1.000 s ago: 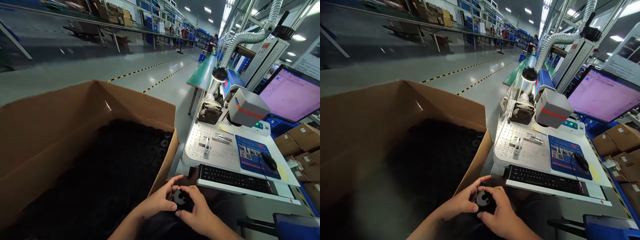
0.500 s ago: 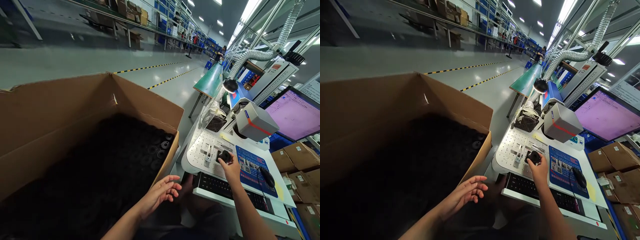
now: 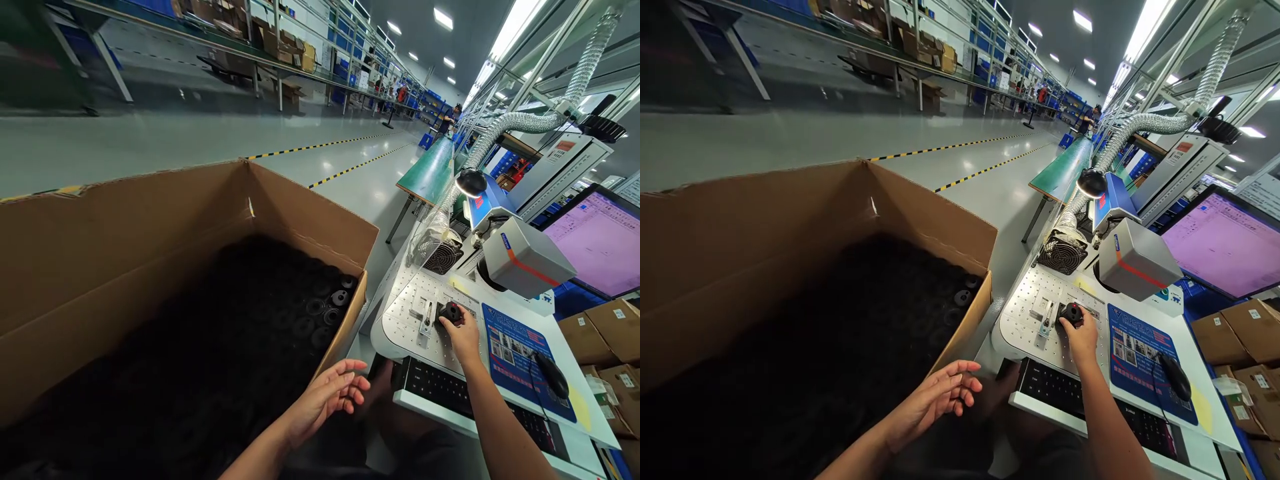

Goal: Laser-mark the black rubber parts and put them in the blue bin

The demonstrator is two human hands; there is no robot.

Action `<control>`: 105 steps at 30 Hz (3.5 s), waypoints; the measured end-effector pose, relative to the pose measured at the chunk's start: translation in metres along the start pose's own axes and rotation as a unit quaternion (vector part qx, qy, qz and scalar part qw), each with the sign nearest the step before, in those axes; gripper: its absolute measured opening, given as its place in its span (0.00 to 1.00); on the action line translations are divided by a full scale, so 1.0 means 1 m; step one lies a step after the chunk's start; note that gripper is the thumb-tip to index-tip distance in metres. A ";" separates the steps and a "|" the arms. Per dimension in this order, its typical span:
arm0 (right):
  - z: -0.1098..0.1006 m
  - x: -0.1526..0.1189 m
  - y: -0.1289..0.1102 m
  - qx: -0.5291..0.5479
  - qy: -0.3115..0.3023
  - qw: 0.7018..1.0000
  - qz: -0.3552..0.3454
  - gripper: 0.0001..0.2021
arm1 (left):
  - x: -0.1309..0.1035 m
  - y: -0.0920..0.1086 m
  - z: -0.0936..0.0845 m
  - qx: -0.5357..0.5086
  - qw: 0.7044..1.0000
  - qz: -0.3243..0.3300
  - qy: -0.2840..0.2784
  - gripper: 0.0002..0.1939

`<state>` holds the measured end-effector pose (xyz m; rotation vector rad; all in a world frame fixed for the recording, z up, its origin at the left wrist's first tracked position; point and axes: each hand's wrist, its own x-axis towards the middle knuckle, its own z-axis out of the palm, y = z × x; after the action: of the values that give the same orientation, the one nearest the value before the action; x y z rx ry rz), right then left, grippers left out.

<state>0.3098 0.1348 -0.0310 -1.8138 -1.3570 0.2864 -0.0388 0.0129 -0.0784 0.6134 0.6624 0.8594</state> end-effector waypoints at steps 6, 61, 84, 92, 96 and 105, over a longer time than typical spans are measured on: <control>0.007 0.002 0.010 0.003 0.005 1.000 -0.017 0.35 | -0.002 0.005 0.004 0.009 1.000 0.000 -0.003 0.27; -0.058 -0.186 0.056 -0.026 0.011 0.996 -0.087 0.14 | 0.011 -0.007 -0.001 0.023 1.000 -0.010 -0.005 0.25; -0.049 -0.187 0.068 -0.069 -0.007 0.991 -0.114 0.16 | 0.007 0.002 0.006 0.036 0.999 -0.012 0.007 0.26; -0.053 -0.185 0.066 -0.050 0.001 0.993 -0.102 0.16 | 0.006 0.006 0.011 0.036 0.999 -0.017 0.014 0.26; -0.058 -0.179 0.060 -0.039 0.010 0.994 -0.102 0.16 | 0.005 0.008 0.013 0.036 0.999 -0.017 0.021 0.27; -0.059 -0.105 0.021 -0.026 0.062 0.991 -0.118 0.14 | 0.001 0.012 0.018 0.045 0.998 -0.020 0.029 0.28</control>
<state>0.3196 0.0134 -0.0394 -1.6638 -1.4840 0.0134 -0.0308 0.0162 -0.0589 0.6563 0.7668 0.8146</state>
